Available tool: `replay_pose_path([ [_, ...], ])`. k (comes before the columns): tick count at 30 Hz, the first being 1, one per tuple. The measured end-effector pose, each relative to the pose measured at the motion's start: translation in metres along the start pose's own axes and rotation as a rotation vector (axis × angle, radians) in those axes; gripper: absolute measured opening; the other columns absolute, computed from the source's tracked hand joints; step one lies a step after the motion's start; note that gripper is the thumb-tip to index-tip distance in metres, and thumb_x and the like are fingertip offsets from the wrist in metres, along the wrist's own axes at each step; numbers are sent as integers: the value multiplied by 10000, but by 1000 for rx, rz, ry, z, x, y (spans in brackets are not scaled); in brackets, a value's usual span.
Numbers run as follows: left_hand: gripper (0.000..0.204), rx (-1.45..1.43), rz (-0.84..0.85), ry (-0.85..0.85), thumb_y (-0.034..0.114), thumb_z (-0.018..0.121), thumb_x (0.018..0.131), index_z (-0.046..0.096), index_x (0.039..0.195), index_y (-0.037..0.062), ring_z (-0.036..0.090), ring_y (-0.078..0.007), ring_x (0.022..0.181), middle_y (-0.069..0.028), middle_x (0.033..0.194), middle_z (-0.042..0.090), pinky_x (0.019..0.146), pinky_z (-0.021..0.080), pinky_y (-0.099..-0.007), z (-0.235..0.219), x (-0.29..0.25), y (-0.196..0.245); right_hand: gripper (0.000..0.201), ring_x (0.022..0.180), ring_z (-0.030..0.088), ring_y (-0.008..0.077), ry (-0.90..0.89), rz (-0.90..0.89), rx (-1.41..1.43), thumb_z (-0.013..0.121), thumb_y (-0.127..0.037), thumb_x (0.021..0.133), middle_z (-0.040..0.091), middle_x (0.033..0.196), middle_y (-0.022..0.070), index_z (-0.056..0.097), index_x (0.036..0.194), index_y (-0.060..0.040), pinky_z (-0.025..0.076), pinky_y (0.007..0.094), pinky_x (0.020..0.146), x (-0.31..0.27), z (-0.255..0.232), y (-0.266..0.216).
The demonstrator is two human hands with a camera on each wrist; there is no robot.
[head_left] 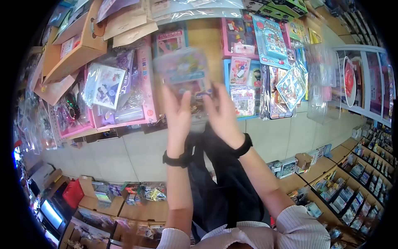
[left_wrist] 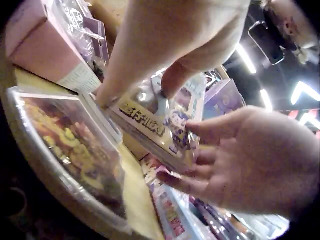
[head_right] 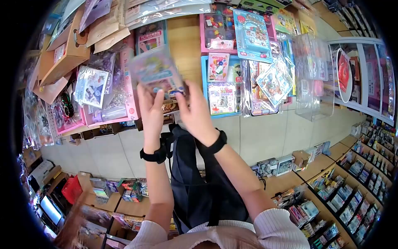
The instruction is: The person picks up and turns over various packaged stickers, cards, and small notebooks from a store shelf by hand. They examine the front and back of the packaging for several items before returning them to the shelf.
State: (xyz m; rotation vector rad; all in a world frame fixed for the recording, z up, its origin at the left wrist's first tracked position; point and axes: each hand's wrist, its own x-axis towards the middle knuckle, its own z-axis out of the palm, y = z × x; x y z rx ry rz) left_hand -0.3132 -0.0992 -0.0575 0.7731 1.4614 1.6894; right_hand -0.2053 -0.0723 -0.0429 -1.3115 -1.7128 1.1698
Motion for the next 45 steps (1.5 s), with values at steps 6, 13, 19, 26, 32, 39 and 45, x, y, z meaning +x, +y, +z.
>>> replay_pose_path([
  [6, 449, 301, -53, -5, 7, 515, 842, 363, 1262, -38, 505, -205, 1054, -160, 1166, 498, 891, 400, -295, 12, 34, 6, 168, 577, 535, 76, 90, 276, 337, 593, -33, 816, 598, 766, 77, 518, 939, 53, 427, 216, 411, 30, -16, -12],
  [13, 367, 842, 284, 78, 79, 518, 827, 451, 1161, -57, 428, -383, 1121, -221, 1185, 470, 951, 351, -396, -2, 77, 10, 252, 565, 606, 129, 203, 287, 110, 594, -66, 789, 629, 682, 130, 573, 962, 115, 434, 250, 406, 92, -5, -15],
  [19, 468, 1069, 248, -3, 130, 597, 756, 448, 1156, -60, 357, -465, 1153, -313, 1203, 420, 975, 317, -457, 2, 121, -8, 295, 653, 620, 335, 305, 171, -248, 631, -113, 727, 611, 683, 210, 598, 950, 78, 479, 393, 617, 119, 10, 5],
  [26, 568, 1151, 236, -50, 167, 668, 670, 469, 1166, -29, 363, -433, 1179, -307, 1181, 454, 969, 345, -439, -6, 126, -15, 86, 643, 632, 352, 129, 50, -918, 575, -15, 654, 617, 673, 197, 612, 730, -3, 503, 437, 563, 118, 19, -3],
  [32, 551, 1199, 236, -41, 193, 692, 643, 505, 1127, 8, 412, -392, 1149, -265, 1102, 526, 920, 396, -416, -6, 130, -9, 116, 681, 627, 286, 124, -105, -1023, 579, -45, 667, 592, 757, 130, 618, 774, -19, 508, 358, 532, 96, 17, -13],
  [39, 549, 1152, 150, -139, 209, 705, 623, 524, 1098, 3, 488, -353, 1034, -176, 873, 611, 866, 420, -416, -11, 136, -11, 182, 768, 600, 231, -64, -251, -955, 586, -47, 658, 556, 831, 115, 604, 835, -9, 510, 310, 610, 71, 36, -10],
  [45, 554, 1108, 155, -112, 195, 731, 601, 534, 1072, -23, 567, -300, 885, -174, 837, 613, 784, 457, -372, -14, 140, -15, 165, 802, 588, 278, -44, -200, -857, 589, -26, 628, 580, 843, 159, 607, 782, 30, 480, 353, 704, 67, 28, -2],
])
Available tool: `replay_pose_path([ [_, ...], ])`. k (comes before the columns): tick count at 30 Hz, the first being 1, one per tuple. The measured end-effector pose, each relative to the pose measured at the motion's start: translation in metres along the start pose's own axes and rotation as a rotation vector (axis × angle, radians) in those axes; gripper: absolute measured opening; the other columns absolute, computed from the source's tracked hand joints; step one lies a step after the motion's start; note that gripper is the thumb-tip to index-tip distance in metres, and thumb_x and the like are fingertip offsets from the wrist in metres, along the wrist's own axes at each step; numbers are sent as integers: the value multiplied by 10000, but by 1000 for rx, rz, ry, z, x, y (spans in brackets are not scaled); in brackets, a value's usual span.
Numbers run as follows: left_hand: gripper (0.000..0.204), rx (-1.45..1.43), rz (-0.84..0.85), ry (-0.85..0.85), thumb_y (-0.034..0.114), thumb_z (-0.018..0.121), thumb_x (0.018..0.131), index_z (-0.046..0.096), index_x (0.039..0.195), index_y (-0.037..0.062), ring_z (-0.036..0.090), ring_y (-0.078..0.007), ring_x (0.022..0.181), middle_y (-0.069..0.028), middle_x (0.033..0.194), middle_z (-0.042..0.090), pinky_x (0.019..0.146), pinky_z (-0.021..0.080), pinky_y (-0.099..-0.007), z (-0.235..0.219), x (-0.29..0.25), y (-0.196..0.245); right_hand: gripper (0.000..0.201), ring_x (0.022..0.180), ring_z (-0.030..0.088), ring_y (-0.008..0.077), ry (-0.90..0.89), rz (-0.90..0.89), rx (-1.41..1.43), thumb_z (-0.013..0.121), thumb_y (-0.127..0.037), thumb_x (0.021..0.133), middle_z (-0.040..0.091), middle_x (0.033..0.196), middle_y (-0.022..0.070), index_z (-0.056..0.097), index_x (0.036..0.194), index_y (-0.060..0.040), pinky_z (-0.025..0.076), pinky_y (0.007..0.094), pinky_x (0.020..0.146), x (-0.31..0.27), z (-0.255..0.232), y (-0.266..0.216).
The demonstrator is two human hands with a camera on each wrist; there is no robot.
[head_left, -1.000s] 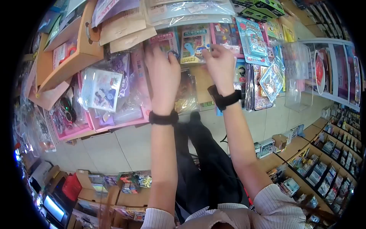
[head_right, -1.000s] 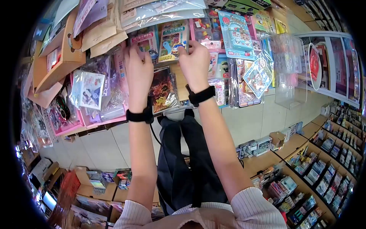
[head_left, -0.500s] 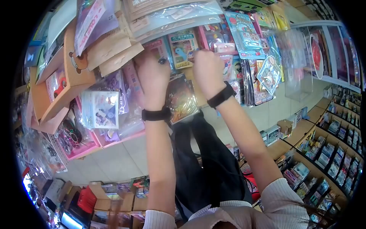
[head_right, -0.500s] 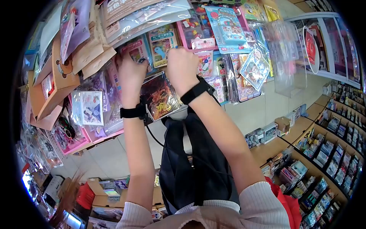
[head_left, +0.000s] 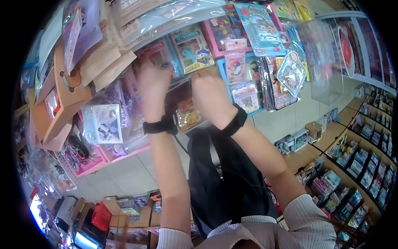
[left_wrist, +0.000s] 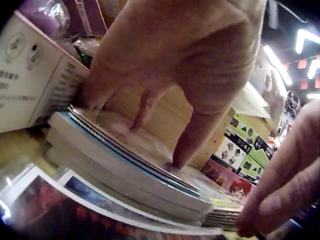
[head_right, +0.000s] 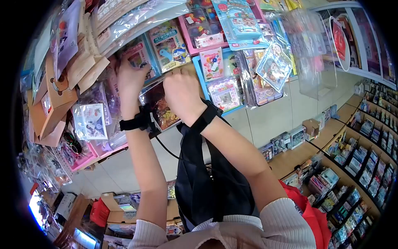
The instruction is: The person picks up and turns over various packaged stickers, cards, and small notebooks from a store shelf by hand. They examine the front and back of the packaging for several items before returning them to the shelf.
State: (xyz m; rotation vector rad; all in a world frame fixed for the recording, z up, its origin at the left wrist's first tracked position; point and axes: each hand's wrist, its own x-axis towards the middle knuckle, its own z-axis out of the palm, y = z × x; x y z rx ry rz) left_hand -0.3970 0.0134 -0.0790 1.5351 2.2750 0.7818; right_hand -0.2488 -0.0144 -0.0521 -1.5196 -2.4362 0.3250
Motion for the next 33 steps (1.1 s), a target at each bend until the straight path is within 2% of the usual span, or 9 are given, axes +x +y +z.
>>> replay_pose_path([
  [4, 584, -90, 30, 10, 180, 749, 588, 533, 1090, -24, 593, -250, 798, -164, 903, 612, 734, 473, -334, 2, 1, -3, 181, 861, 558, 314, 46, -29, 65, 582, -6, 616, 581, 855, 176, 612, 787, 45, 418, 365, 820, 0, 10, 9],
  [11, 584, -164, 52, -49, 201, 731, 646, 516, 1139, -28, 589, -255, 809, -178, 1014, 581, 741, 472, -328, 1, -3, -2, 248, 884, 520, 305, 26, -48, 98, 586, 6, 613, 556, 908, 182, 585, 854, 63, 419, 375, 822, -6, 10, 14],
  [14, 510, -124, 102, 23, 194, 666, 732, 502, 1158, -35, 575, -264, 878, -189, 1064, 558, 795, 456, -327, 1, -7, -6, 344, 901, 510, 323, 90, -125, 160, 590, 26, 611, 534, 960, 195, 547, 949, 70, 419, 379, 828, -19, 2, 15],
  [16, 453, -309, -69, -18, 179, 599, 800, 481, 1180, -39, 540, -281, 983, -192, 1109, 536, 869, 417, -338, -2, -16, 0, 401, 934, 506, 349, -102, 27, 352, 582, 47, 627, 518, 1008, 209, 510, 1020, 78, 420, 378, 839, -34, -18, 8],
  [17, 423, -176, 123, 129, 160, 561, 836, 462, 1198, -37, 500, -291, 1065, -189, 1158, 518, 934, 369, -355, -5, -29, 2, 395, 969, 499, 371, -79, 34, 400, 560, 53, 652, 512, 1032, 221, 502, 1041, 89, 421, 389, 844, -46, -15, 9],
  [18, 423, -178, 116, 129, 160, 561, 836, 462, 1198, -37, 500, -291, 1065, -189, 1158, 518, 934, 369, -355, -10, -44, 6, 409, 1001, 492, 385, -89, 77, 494, 528, 68, 682, 502, 1064, 240, 486, 1088, 95, 410, 404, 873, -57, -21, 4],
  [26, 544, -93, -68, -23, 57, 622, 779, 378, 1257, -37, 378, -328, 1219, -219, 1285, 404, 1020, 281, -365, -20, -164, 19, 499, 1070, 413, 413, -67, 198, 583, 480, 64, 763, 394, 1197, 272, 346, 1243, 76, 353, 430, 927, -106, -6, -8],
  [28, 537, -24, -92, -7, 47, 622, 782, 380, 1251, -50, 442, -310, 1157, -218, 1239, 444, 979, 332, -358, -16, -168, 23, 482, 1065, 418, 404, -22, 210, 611, 473, 66, 763, 412, 1189, 257, 367, 1233, 62, 354, 424, 926, -106, 0, -8],
  [33, 401, -441, -326, 68, 23, 549, 836, 422, 1208, -58, 562, -217, 973, -181, 1121, 536, 837, 445, -308, -10, -160, 26, 427, 1032, 442, 382, 28, 222, 759, 460, 71, 762, 469, 1145, 218, 418, 1185, 34, 365, 413, 899, -104, 1, -3],
])
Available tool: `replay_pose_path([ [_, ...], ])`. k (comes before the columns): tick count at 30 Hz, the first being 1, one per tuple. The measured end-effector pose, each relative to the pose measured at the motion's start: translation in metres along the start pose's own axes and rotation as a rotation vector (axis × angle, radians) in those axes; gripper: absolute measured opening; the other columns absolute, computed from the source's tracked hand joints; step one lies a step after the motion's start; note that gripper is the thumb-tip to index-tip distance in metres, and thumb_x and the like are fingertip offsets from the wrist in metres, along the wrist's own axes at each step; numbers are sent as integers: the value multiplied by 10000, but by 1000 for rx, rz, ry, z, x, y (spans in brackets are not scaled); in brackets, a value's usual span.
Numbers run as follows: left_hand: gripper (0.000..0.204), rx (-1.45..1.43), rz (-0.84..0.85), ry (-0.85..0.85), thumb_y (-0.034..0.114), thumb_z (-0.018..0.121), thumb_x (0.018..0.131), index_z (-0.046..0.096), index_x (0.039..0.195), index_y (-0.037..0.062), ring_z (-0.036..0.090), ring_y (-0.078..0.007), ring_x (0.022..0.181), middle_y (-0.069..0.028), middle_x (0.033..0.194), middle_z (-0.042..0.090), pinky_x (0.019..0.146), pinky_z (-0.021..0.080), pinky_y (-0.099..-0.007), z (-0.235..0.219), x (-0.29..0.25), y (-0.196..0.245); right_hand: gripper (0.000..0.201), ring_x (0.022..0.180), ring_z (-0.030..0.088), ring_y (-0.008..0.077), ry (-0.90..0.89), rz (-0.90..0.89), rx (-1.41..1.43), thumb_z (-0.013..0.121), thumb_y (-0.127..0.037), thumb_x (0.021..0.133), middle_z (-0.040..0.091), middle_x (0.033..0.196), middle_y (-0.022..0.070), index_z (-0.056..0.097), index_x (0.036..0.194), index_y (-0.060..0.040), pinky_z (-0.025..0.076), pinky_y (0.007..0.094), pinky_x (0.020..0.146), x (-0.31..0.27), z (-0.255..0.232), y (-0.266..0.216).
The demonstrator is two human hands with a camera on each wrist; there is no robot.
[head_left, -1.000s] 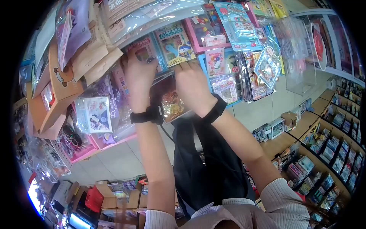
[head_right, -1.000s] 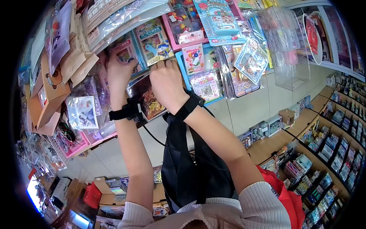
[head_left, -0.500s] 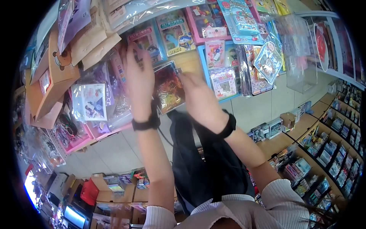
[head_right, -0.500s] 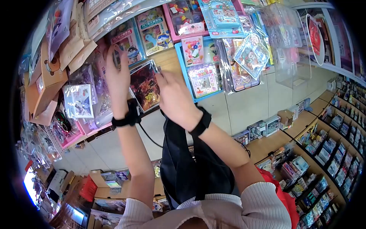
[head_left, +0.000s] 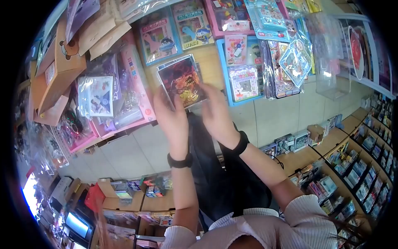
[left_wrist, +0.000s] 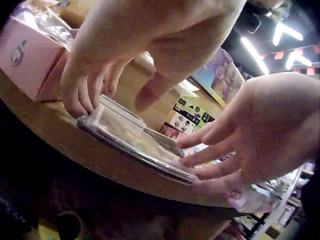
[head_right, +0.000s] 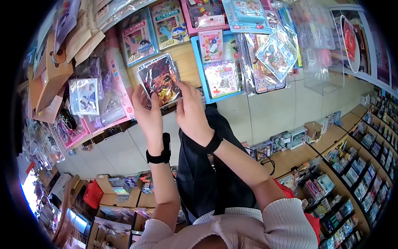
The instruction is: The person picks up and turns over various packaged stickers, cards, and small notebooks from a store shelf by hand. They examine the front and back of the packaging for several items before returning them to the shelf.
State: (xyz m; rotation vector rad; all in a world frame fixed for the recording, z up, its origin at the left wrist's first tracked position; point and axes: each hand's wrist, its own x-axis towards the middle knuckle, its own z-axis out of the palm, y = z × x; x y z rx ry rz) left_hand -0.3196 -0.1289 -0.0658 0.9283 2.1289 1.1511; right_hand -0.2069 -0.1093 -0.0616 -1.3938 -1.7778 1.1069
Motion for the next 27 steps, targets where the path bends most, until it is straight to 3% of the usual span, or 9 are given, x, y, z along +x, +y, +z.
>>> replay_pose_path([
  [3, 347, -106, -101, -4, 11, 520, 845, 447, 1179, -53, 572, -194, 939, -164, 1097, 547, 798, 461, -293, -3, -2, 3, 385, 985, 460, 377, -3, 22, 26, 453, 74, 767, 496, 1081, 214, 434, 1149, 25, 375, 408, 865, -2, -4, 1],
  [9, 350, 88, 95, -13, -22, 502, 838, 440, 1182, -38, 564, -177, 924, -140, 1141, 530, 810, 464, -292, -4, -26, 26, 396, 1014, 479, 312, -4, 176, 305, 484, 75, 777, 486, 992, 175, 394, 1160, 27, 385, 361, 887, -13, -9, 7],
  [10, 368, -124, -17, -43, -39, 497, 833, 427, 1194, -34, 560, -173, 931, -133, 1158, 518, 823, 458, -288, -3, -31, 34, 433, 1051, 474, 280, -33, 315, 478, 488, 85, 784, 464, 1033, 164, 361, 1193, 26, 374, 342, 924, -14, -15, -3],
  [11, 387, -336, -128, -72, -55, 492, 829, 413, 1207, -31, 557, -168, 939, -127, 1176, 506, 837, 452, -284, -2, -36, 39, 433, 1051, 474, 280, -38, 316, 478, 488, 85, 784, 464, 1033, 164, 361, 1193, 26, 374, 342, 924, -17, -18, -9],
  [12, 410, -279, -34, -67, -79, 474, 827, 392, 1225, -23, 551, -162, 952, -137, 1192, 482, 841, 448, -277, 1, -40, 35, 448, 1064, 470, 279, -13, 297, 464, 491, 85, 786, 449, 1064, 170, 348, 1206, 25, 371, 343, 934, -20, -21, -13],
  [17, 406, -472, -63, 18, -81, 450, 835, 388, 1232, -20, 530, -161, 987, -169, 1189, 466, 860, 425, -272, 9, -48, 35, 523, 1080, 455, 366, 6, 13, 31, 544, 58, 767, 403, 1167, 226, 311, 1235, 44, 375, 382, 927, -23, -33, -10],
  [20, 410, -412, -64, 176, -82, 447, 830, 389, 1232, -29, 527, -168, 978, -168, 1186, 472, 833, 428, -269, 10, -32, 29, 509, 1068, 452, 402, -54, 54, 27, 554, 44, 757, 417, 1172, 251, 335, 1216, 68, 379, 397, 917, -19, -30, -9],
  [25, 422, -329, 14, 135, -57, 490, 820, 393, 1230, -52, 520, -210, 1044, -190, 1179, 495, 883, 424, -306, 10, -2, 10, 454, 1026, 473, 397, -56, 29, -94, 557, 20, 747, 451, 1140, 252, 415, 1170, 101, 399, 403, 878, 9, -17, -14],
  [27, 431, 190, 71, 54, -40, 517, 816, 393, 1228, -64, 520, -245, 1072, -210, 1187, 495, 910, 414, -331, 4, 3, 3, 470, 993, 484, 384, -80, -7, -186, 563, 17, 740, 462, 1110, 241, 416, 1178, 104, 405, 398, 861, 13, -9, -5],
])
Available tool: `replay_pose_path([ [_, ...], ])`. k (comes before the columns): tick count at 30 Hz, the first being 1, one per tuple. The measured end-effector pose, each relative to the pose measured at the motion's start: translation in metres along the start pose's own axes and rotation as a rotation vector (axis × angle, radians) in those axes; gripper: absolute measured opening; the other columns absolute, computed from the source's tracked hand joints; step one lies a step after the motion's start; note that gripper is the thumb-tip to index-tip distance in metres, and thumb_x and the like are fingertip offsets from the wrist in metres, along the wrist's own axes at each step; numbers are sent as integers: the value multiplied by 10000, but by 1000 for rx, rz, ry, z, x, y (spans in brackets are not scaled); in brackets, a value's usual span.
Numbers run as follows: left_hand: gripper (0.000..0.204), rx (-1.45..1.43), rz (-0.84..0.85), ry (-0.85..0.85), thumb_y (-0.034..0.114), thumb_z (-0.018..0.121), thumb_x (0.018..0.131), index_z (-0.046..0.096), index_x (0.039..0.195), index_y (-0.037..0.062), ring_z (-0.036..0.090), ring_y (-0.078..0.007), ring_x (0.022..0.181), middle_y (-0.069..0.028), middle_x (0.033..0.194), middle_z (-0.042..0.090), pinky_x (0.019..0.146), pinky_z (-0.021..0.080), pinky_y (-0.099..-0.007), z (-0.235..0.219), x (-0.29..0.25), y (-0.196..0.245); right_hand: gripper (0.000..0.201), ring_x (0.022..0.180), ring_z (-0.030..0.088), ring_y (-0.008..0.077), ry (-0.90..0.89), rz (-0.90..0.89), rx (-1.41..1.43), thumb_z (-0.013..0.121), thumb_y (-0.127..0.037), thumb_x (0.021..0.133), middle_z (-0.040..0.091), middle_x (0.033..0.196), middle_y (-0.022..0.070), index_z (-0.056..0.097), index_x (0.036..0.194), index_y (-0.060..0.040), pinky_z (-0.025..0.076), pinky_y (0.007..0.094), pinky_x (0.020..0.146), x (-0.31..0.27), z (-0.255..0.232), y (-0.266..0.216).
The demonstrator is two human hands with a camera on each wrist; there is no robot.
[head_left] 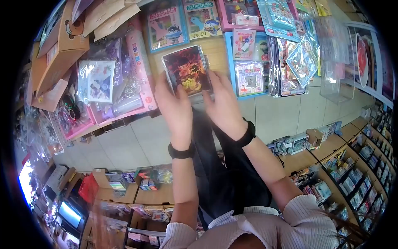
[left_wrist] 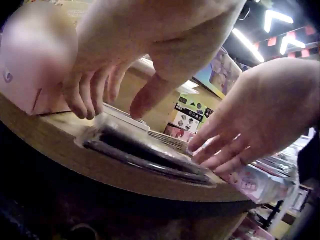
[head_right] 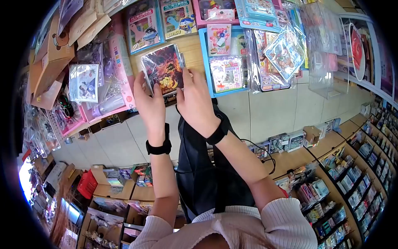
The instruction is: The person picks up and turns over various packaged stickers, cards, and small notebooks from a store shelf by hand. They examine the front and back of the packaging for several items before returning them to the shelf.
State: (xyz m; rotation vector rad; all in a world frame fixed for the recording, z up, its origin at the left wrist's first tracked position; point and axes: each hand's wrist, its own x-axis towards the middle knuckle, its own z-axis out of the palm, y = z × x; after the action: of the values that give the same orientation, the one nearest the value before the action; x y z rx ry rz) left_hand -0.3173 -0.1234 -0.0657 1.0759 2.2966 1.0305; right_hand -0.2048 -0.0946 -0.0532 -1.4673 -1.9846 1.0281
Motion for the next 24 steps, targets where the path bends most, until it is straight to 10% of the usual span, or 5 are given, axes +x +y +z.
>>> replay_pose_path([
  [7, 433, -366, -201, -43, 28, 555, 823, 402, 1216, -68, 547, -246, 1005, -201, 1117, 533, 874, 433, -328, -3, 4, 4, 402, 1011, 461, 372, 12, 82, 98, 561, 23, 722, 466, 1105, 198, 492, 1118, 40, 398, 391, 867, 1, 5, 3],
  [24, 403, -191, -195, -108, 117, 655, 790, 474, 1093, -76, 549, -136, 747, -96, 887, 574, 653, 451, -243, 4, 25, -21, 397, 998, 452, 382, 112, -35, 42, 538, 38, 705, 452, 1095, 210, 466, 1095, 21, 386, 413, 871, -2, 9, 8],
])
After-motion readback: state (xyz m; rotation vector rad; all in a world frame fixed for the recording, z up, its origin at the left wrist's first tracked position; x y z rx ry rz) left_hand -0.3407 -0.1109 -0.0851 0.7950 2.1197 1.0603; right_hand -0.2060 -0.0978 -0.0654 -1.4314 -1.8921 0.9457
